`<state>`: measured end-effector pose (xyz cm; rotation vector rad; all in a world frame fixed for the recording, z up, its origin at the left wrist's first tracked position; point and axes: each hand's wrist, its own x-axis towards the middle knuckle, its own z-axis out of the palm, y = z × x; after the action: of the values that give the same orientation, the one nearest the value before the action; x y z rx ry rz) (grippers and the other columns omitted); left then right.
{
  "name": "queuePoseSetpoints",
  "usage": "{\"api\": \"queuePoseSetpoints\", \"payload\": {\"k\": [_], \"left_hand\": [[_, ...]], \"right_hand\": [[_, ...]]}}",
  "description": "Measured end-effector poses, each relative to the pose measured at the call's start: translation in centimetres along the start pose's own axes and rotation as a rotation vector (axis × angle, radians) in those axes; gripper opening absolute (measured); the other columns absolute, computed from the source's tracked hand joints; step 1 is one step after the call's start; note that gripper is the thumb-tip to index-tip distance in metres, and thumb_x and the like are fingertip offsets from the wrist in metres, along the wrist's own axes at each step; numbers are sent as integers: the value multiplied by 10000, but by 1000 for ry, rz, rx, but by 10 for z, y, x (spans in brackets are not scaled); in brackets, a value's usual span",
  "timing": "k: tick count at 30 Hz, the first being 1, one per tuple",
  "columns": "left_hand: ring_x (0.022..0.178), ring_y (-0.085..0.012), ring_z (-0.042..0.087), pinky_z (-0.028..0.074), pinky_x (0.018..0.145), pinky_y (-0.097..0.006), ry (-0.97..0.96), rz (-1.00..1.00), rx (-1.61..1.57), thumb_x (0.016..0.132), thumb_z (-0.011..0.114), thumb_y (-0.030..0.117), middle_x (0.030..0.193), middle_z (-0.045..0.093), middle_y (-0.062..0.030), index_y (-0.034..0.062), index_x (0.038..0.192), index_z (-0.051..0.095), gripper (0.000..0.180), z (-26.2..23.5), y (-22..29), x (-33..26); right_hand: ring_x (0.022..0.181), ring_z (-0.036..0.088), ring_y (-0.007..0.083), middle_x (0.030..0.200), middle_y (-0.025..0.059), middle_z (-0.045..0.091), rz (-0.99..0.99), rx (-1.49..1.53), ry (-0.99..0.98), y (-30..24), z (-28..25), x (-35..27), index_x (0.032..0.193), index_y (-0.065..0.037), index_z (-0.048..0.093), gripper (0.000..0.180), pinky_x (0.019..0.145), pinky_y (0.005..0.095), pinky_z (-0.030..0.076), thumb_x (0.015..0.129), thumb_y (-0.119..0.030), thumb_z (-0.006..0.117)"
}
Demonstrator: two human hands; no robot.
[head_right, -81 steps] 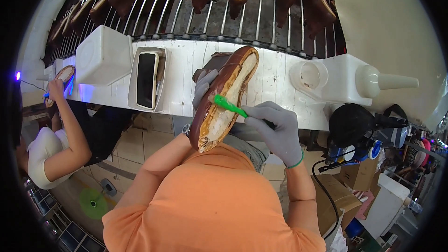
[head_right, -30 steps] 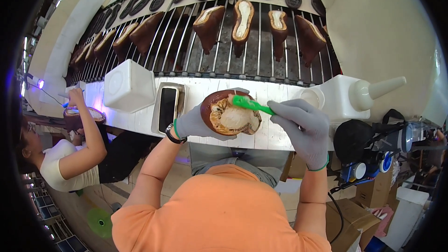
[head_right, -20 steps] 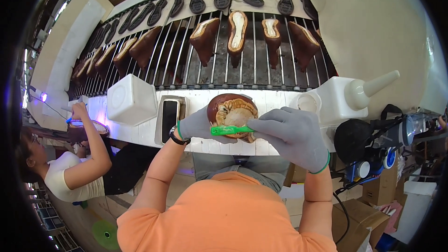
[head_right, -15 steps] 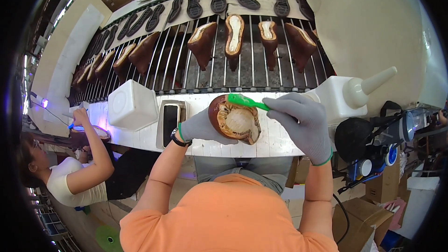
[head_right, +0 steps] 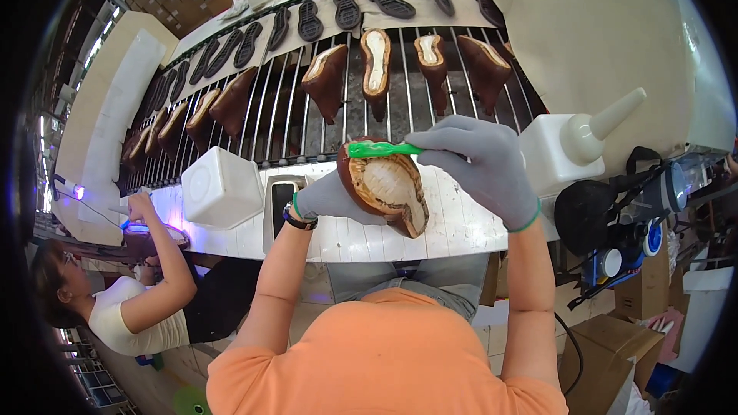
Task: The recorder uses a brush to apply a white adhesive substance to the outer edges and seams of leather shoe uppers before placing them on a conveyor belt for drying.
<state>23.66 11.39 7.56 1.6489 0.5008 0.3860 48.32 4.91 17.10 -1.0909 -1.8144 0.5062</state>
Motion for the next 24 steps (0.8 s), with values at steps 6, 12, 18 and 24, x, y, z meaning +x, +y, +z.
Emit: {"api": "queuePoseSetpoints", "payload": {"k": [6, 12, 18, 24], "left_hand": [[1112, -172, 577, 465, 994, -334, 15, 12, 135, 637, 896, 207, 1255, 605, -67, 58, 1330, 495, 814, -12, -4, 0], [1135, -162, 560, 459, 1007, -333, 36, 37, 150, 614, 910, 200, 1278, 590, -64, 48, 1348, 471, 868, -23, -14, 0], [1152, -152, 548, 459, 1013, -333, 92, 6, 4, 637, 899, 149, 1288, 578, -63, 49, 1364, 449, 862, -23, -21, 0], [1211, -199, 522, 403, 1069, -351, 169, -23, -64, 682, 863, 162, 1354, 539, -67, 69, 1387, 447, 824, -26, -15, -7]], "right_hand": [[706, 657, 224, 815, 72, 685, -59, -68, -211, 18, 2, 10, 959, -99, 745, 214, 632, 311, 499, 746, -121, 749], [644, 628, 205, 707, 84, 660, 52, 107, -459, 35, -7, 20, 886, -55, 752, 163, 605, 295, 482, 723, -55, 763], [642, 610, 235, 692, 61, 628, -48, -355, -231, 16, 8, 32, 853, -76, 744, 120, 569, 334, 465, 774, -164, 722], [620, 595, 225, 692, 35, 574, -125, -757, -20, -4, 47, 26, 861, -121, 705, 93, 544, 335, 461, 811, -198, 691]]}}
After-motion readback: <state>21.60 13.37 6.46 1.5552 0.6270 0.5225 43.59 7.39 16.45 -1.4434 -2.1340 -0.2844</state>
